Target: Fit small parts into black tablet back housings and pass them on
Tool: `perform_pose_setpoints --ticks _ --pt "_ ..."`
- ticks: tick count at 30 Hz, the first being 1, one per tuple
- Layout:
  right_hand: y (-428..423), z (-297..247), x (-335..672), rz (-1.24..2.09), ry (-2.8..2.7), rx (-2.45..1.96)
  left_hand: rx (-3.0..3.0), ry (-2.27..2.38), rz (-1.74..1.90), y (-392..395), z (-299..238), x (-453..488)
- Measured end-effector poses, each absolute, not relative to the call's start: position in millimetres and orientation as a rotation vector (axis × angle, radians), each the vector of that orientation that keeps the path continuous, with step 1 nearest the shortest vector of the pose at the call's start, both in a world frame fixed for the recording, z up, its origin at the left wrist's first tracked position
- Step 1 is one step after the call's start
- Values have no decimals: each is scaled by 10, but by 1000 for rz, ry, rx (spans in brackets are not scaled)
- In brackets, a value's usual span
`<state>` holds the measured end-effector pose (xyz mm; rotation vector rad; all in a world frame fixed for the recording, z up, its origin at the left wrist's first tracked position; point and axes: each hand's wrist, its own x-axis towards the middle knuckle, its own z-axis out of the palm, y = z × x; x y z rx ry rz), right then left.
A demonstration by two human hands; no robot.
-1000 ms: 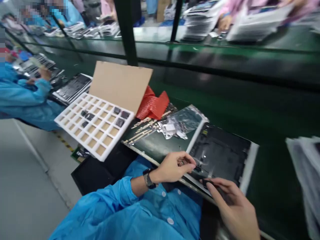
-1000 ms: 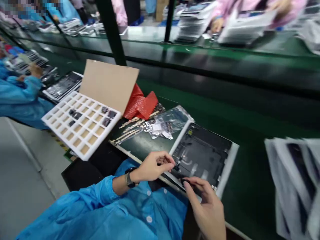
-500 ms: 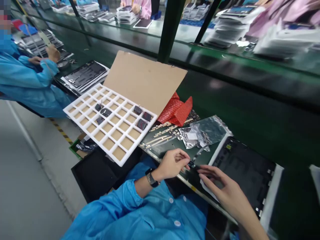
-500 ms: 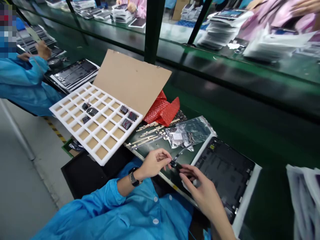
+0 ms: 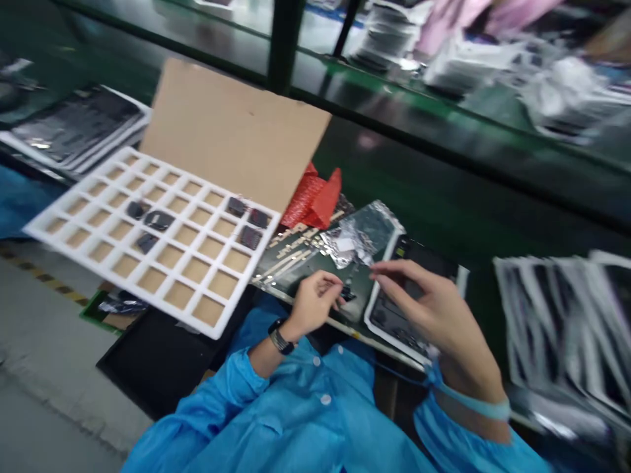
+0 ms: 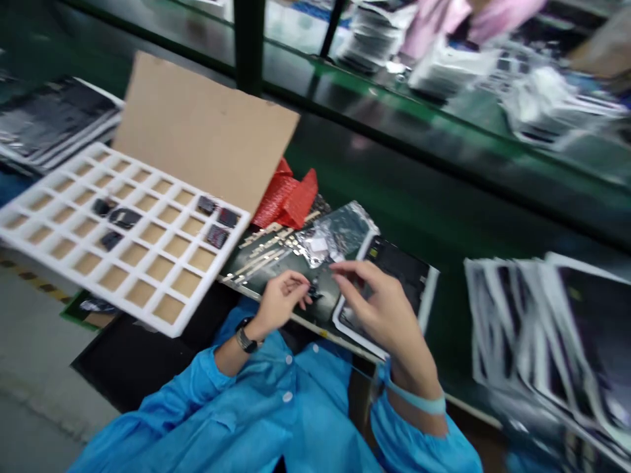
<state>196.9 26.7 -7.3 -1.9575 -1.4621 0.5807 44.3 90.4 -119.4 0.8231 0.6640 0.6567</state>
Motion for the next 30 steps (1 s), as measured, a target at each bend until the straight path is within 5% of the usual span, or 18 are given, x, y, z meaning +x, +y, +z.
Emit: perform_pose_setpoints --ticks 16,30 --pt "93 -855 1999 1389 -805 -1132 708 618 654 1202 -899 575" --pt "-177 -665 1991 1250 -677 -1237 803 689 708 1094 -823 785"
